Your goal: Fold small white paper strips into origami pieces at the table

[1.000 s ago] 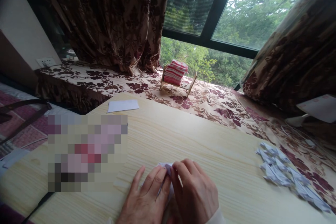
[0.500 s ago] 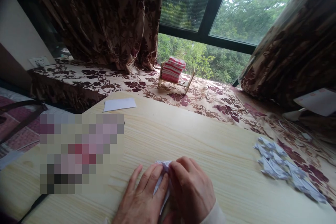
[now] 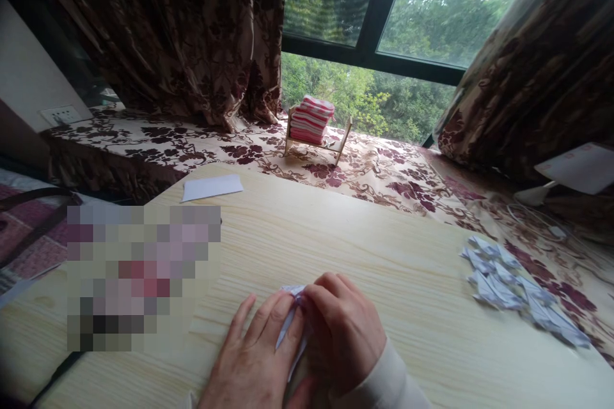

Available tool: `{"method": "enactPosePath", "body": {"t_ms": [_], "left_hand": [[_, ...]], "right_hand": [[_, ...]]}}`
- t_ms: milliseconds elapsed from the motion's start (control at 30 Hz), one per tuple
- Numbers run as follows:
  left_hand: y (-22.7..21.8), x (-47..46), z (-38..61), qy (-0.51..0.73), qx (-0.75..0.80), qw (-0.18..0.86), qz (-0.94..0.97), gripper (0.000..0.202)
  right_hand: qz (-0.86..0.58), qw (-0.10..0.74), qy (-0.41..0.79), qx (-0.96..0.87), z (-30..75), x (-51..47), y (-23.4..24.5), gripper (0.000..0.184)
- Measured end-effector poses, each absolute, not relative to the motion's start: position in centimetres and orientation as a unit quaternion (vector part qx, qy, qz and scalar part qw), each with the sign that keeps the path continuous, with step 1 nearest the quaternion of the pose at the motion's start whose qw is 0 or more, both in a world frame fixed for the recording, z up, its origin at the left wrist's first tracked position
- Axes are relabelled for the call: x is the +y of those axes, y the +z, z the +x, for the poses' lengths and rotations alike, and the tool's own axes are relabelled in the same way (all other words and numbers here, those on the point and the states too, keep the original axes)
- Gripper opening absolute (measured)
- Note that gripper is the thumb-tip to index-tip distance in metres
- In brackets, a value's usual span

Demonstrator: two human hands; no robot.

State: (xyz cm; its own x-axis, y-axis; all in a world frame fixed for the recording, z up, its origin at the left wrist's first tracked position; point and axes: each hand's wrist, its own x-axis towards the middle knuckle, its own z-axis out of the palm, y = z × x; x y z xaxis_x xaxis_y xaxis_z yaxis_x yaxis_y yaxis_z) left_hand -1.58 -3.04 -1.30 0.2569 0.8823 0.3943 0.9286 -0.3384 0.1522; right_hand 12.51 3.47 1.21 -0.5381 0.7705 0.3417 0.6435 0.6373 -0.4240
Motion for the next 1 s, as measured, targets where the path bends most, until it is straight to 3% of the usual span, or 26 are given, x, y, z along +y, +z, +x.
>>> {"method": "enactPosePath", "body": {"t_ms": [500, 1000], "left_hand": [[-0.8, -2.8, -3.0, -0.18, -0.518, 0.073, -0.833, 0.058], [-0.5, -3.1, -3.6, -0.171, -0.497, 0.079, -0.847, 0.055]], "right_hand": [[-0.364, 0.268, 0.15, -0.879, 13.2, 3.3, 1.3, 0.019], [-0.342, 0.266, 0.152, -0.889, 13.9, 3.2, 1.2, 0.026]]}}
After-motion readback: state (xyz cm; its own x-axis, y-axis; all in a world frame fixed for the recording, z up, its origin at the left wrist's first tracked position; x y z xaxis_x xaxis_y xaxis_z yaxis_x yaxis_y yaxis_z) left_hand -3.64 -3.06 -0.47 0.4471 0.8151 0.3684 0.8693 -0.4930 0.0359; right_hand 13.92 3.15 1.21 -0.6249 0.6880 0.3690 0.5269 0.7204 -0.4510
